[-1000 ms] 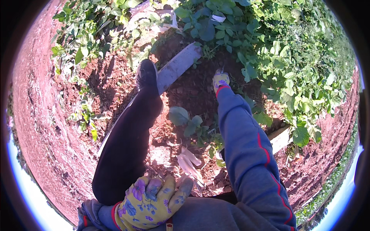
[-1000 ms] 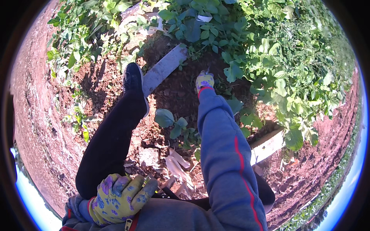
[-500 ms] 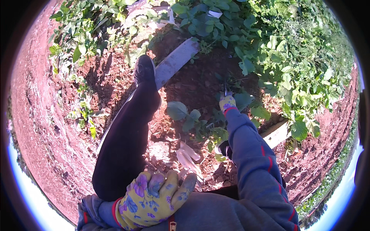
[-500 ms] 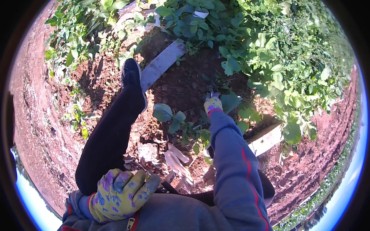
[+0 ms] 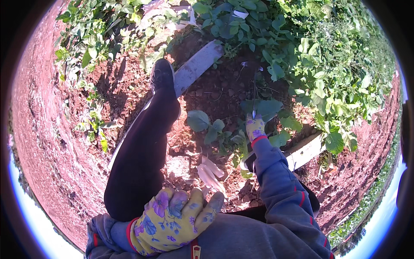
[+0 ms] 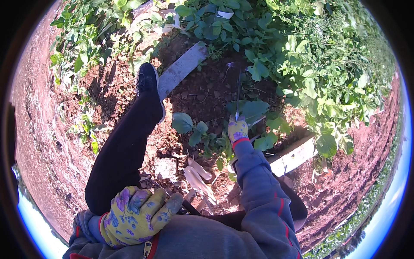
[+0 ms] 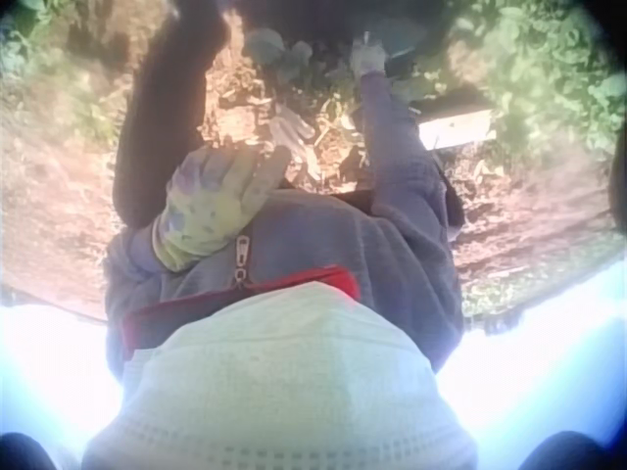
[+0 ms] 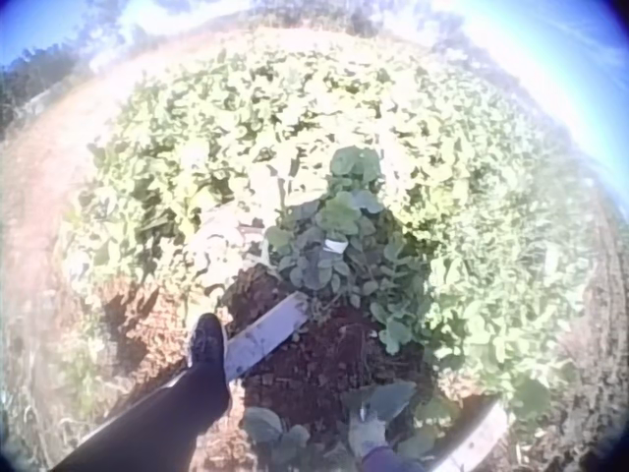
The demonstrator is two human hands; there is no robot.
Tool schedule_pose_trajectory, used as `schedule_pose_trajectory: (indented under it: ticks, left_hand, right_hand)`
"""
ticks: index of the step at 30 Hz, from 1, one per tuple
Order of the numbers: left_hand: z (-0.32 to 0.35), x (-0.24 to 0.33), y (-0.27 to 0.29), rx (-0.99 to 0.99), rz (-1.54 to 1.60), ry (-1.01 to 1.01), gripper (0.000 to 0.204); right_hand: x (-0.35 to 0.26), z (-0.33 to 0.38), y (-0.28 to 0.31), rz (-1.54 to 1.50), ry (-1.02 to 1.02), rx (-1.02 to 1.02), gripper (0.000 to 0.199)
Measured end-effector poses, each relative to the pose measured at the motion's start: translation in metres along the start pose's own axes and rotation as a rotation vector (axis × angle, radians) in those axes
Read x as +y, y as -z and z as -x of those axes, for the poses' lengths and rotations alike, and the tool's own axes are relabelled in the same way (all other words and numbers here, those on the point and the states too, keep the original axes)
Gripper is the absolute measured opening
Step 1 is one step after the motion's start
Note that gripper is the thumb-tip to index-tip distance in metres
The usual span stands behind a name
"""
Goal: The person sits in a garden bed and removes weeds by hand, pulling them from the soil and placing them aside. The person also uses a small hand tool to loosen soil around the plants.
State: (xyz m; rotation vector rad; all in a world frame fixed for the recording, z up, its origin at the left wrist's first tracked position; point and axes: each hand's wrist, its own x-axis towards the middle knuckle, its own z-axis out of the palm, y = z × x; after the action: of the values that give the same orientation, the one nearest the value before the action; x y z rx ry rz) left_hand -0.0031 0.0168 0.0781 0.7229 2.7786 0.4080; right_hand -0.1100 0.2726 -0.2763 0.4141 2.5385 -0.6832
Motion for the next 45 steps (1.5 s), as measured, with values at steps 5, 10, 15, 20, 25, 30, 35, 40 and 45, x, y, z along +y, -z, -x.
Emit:
schedule_pose_trajectory:
  ticks: [5, 10, 15, 20, 25, 30, 35, 40, 45]
  left_hand:
    - [-0.006, -0.002, 0.008, -0.087, 0.031, 0.014, 0.043]
    - [-0.006, -0.005, 0.006, -0.097, 0.012, 0.024, 0.043]
    - [-0.006, -0.008, 0.008, -0.088, 0.027, 0.030, 0.043]
    - [-0.005, -0.001, 0.005, -0.065, 0.010, 0.042, 0.043]
    - [-0.005, 0.000, 0.005, -0.016, 0.018, -0.018, 0.044]
    - [-0.004, 0.009, 0.006, -0.005, 0.037, -0.014, 0.046]
    - [-0.003, 0.009, 0.004, 0.036, 0.072, -0.020, 0.044]
    - [-0.006, 0.012, 0.005, 0.018, 0.071, -0.066, 0.042]
    - [-0.009, 0.011, 0.010, 0.006, 0.075, -0.114, 0.041]
  right_hand:
    - [-0.084, -0.088, -0.003, -0.512, -0.261, -0.151, 0.039]
    - [-0.115, -0.135, -0.012, 0.486, 0.491, -0.218, 0.028]
    - [-0.072, -0.119, -0.025, 0.437, 0.296, -0.088, 0.037]
    - [-0.017, -0.063, -0.018, 0.204, 0.007, -0.160, 0.051]
    - [0.026, 0.008, -0.019, 0.211, 0.047, -0.246, 0.050]
    - [0.070, 0.089, 0.001, 0.217, -0.030, -0.449, 0.059]
    - [0.074, 0.135, 0.024, 0.123, -0.013, -0.360, 0.052]
    - [0.043, 0.077, 0.030, 0.008, 0.054, -0.115, 0.042]
    - [0.032, -0.027, 0.029, 0.389, 0.219, -0.171, 0.055]
